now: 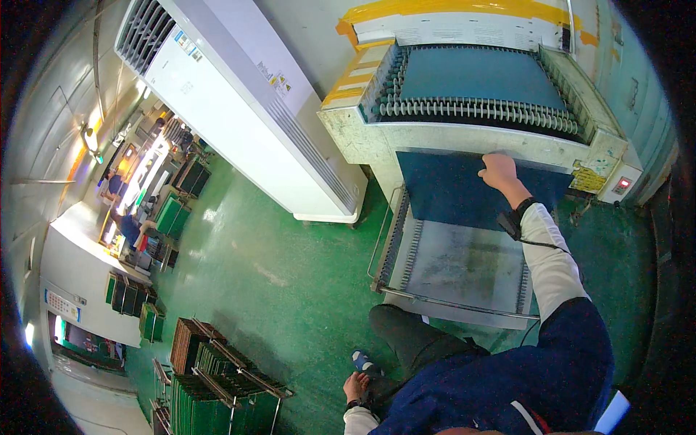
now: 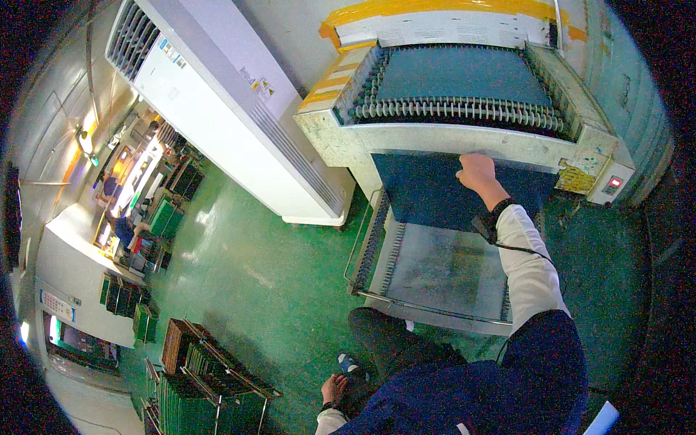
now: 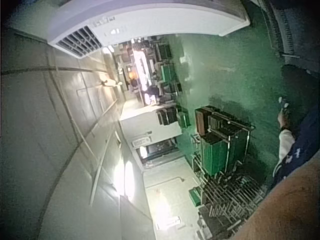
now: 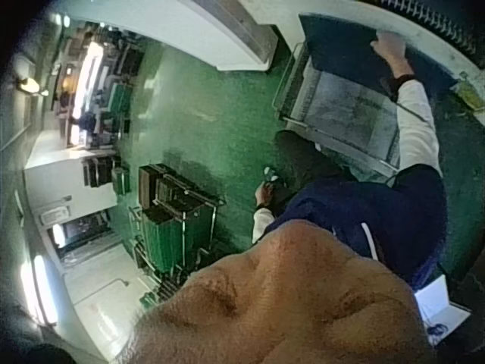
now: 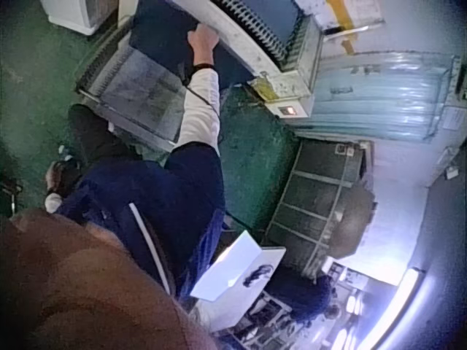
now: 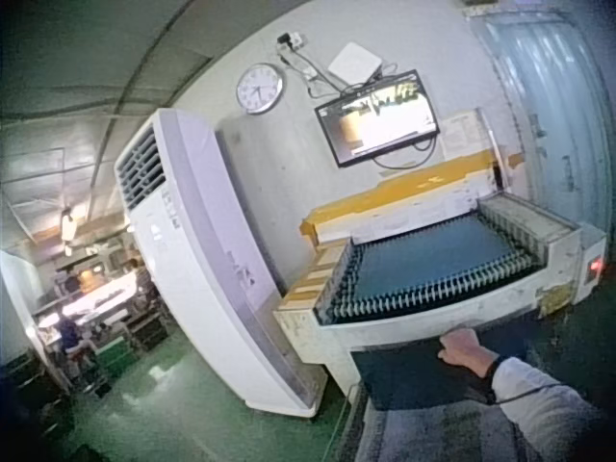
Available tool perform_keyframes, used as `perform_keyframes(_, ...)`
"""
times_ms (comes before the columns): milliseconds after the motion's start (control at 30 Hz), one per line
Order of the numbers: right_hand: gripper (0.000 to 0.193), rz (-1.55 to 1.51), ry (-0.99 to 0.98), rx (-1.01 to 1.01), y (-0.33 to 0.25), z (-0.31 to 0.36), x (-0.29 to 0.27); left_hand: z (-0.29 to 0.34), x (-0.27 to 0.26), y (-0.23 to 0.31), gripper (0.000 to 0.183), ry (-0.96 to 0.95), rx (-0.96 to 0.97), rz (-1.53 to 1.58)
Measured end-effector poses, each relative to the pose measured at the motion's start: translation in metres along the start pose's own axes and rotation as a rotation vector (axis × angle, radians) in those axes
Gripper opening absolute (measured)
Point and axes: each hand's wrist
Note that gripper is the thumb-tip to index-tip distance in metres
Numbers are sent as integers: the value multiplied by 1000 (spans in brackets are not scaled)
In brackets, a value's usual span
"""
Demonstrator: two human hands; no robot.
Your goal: Picking up rectangular sheets/panels from a processing machine and placing them into sorting racks.
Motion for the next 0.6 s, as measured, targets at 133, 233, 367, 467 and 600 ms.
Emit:
perform_keyframes(133, 28, 3, 6, -4, 1, 0, 0, 3, 2, 2, 36, 6, 12, -23)
perform_keyframes(233, 29, 4, -7, -2, -1, -1, 0, 4, 2, 3, 34, 29, -1, -32)
perform_keyframes(367, 30, 6, -27, 9, -1, -2, 0, 5, 4, 3, 31, 32, 3, -21)
perform_keyframes(467, 30, 9, -28, 13, 0, -2, 1, 9, 5, 4, 28, -4, 29, -21)
perform_keyframes(600, 30, 0, -5, 1, -2, -2, 2, 10, 2, 4, 24, -38, 78, -97)
Point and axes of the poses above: each hand's wrist, its own z-axis away from the middle knuckle, its own x-axis out of the palm, y = z × x, and after that the axes turned 8 degrees about -x, right-handed
